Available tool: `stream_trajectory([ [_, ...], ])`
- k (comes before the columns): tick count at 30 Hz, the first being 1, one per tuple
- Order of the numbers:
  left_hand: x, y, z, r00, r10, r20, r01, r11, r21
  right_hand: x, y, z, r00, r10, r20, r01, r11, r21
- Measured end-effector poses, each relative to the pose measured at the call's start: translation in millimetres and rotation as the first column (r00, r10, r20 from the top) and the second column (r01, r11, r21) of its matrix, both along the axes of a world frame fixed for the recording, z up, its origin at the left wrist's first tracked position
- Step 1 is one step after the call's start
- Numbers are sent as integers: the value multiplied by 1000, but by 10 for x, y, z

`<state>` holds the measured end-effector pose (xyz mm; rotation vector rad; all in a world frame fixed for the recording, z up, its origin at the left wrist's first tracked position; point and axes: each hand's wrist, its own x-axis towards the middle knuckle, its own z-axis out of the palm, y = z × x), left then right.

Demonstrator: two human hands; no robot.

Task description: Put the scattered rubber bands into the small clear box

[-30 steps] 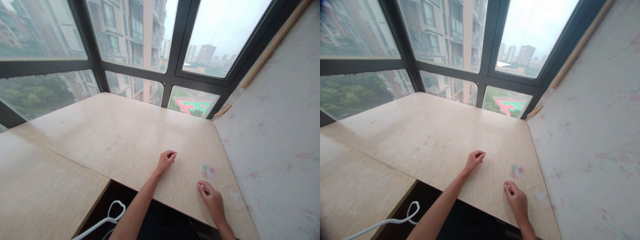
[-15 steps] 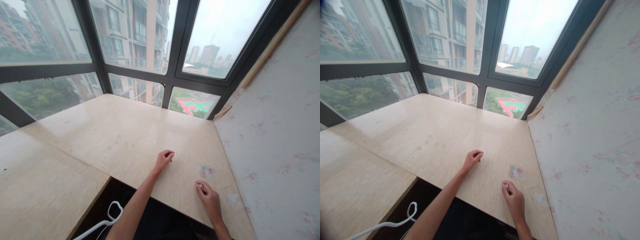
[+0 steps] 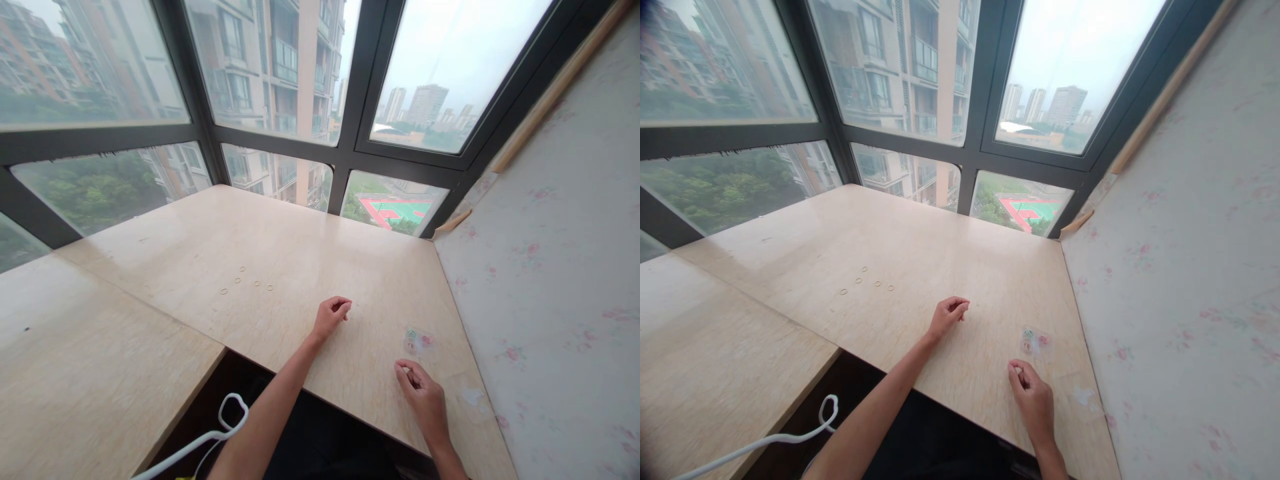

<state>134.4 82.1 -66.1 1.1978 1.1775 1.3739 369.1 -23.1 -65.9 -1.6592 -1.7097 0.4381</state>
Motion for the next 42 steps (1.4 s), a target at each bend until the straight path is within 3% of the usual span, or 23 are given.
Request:
stream_trajectory([
  [6, -146, -25, 17, 1000, 24, 5, -23, 1000, -14, 14, -6, -8, 999, 0, -46, -1, 1000, -14],
  [9, -428, -64, 84, 993, 117, 26, -116, 992, -50, 24, -10, -17, 997, -4, -73, 2, 999, -35],
  [12, -852, -111, 179, 958, 286, -7, -285, 955, -80, 31, -5, -27, 996, -12, -85, 7, 998, -58],
  [15, -1300, -155, 261, 879, 436, -195, -449, 893, -28, 34, 4, -33, 996, -7, -86, 1, 997, -72],
  [18, -1634, -183, 310, 715, 479, -510, -518, 852, 74, 40, 3, -30, 997, -3, -81, -3, 997, -74],
  [22, -1807, -198, 334, 437, 332, -836, -512, 856, 72, 46, -13, -9, 995, -19, -93, 13, 998, -67],
  [27, -1787, -217, 359, 284, 139, -949, -449, 894, -4, 36, -16, 20, 990, -44, -137, 32, 996, -85],
  [32, -1742, -200, 491, 91, -18, -996, -321, 946, -46, 33, -1, 18, 989, -62, -133, 48, 993, -111],
  [37, -1717, -125, 651, -39, -170, -985, -262, 953, -154, 31, 0, 24, 983, -70, -168, 49, 991, -126],
  [42, -1735, 9, 755, -90, -299, -950, -261, 928, -267, 33, -6, 22, 977, -63, -203, 35, 990, -139],
])
